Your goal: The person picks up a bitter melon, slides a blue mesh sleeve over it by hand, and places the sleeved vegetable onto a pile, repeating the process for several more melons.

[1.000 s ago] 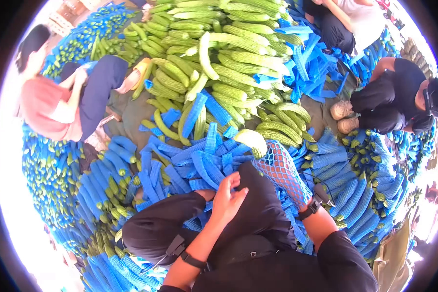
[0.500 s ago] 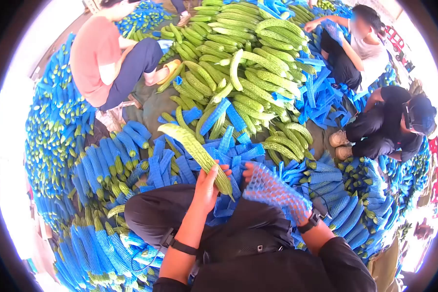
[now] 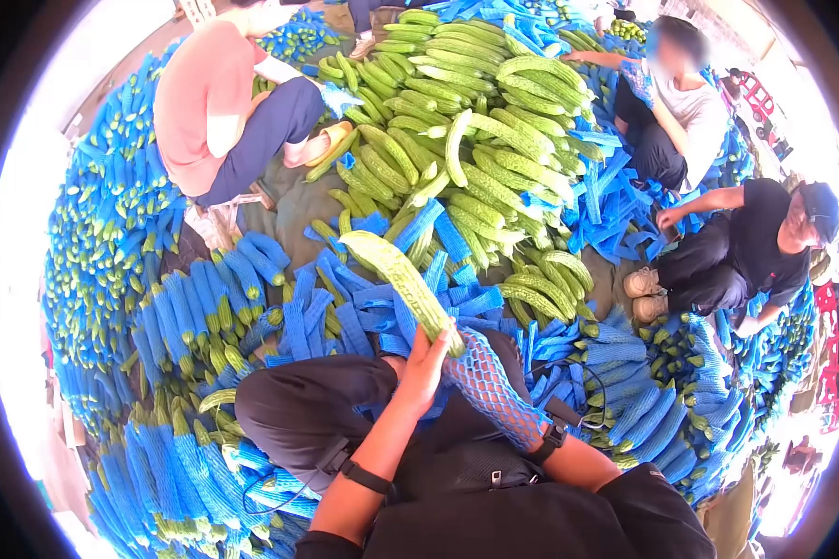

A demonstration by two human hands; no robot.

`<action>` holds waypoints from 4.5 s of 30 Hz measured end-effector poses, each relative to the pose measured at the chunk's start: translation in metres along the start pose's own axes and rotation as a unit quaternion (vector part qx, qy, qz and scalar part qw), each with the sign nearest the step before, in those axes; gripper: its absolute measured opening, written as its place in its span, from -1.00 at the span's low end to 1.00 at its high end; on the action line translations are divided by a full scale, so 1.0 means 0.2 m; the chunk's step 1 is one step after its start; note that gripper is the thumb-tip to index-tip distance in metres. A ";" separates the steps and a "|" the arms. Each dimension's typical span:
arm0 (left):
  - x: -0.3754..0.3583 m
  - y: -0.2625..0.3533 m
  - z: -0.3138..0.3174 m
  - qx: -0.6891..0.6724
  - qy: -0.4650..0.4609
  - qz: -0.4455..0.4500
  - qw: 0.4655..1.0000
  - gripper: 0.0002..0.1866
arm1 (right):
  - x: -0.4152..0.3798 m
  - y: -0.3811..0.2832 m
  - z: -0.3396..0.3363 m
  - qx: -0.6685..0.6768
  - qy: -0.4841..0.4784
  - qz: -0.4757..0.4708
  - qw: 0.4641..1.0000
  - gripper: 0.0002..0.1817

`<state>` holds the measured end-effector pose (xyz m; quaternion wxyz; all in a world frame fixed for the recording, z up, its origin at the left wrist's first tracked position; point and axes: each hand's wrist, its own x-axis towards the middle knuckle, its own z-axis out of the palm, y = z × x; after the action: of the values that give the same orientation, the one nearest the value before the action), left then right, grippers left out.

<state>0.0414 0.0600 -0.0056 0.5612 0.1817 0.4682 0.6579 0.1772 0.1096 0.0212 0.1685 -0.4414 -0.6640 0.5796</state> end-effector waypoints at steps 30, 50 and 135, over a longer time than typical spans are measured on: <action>0.07 -0.01 -0.15 0.094 0.173 0.018 0.980 -0.80 | -0.30 -0.18 -0.28 -0.288 -0.120 -0.143 0.939 -0.30; -0.03 0.01 -0.07 -0.193 0.092 -0.204 0.955 -0.34 | -0.30 -0.12 -0.29 0.231 -0.040 0.033 0.972 -0.37; -0.29 0.20 -0.13 0.205 -0.082 -0.063 0.973 -0.71 | -0.08 0.13 -0.25 -0.003 -0.032 -0.144 0.989 -0.77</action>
<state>0.0169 0.0005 0.0311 0.5889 0.3163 0.5560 0.4940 0.2331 0.1265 0.0158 0.2276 -0.3222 -0.7275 0.5614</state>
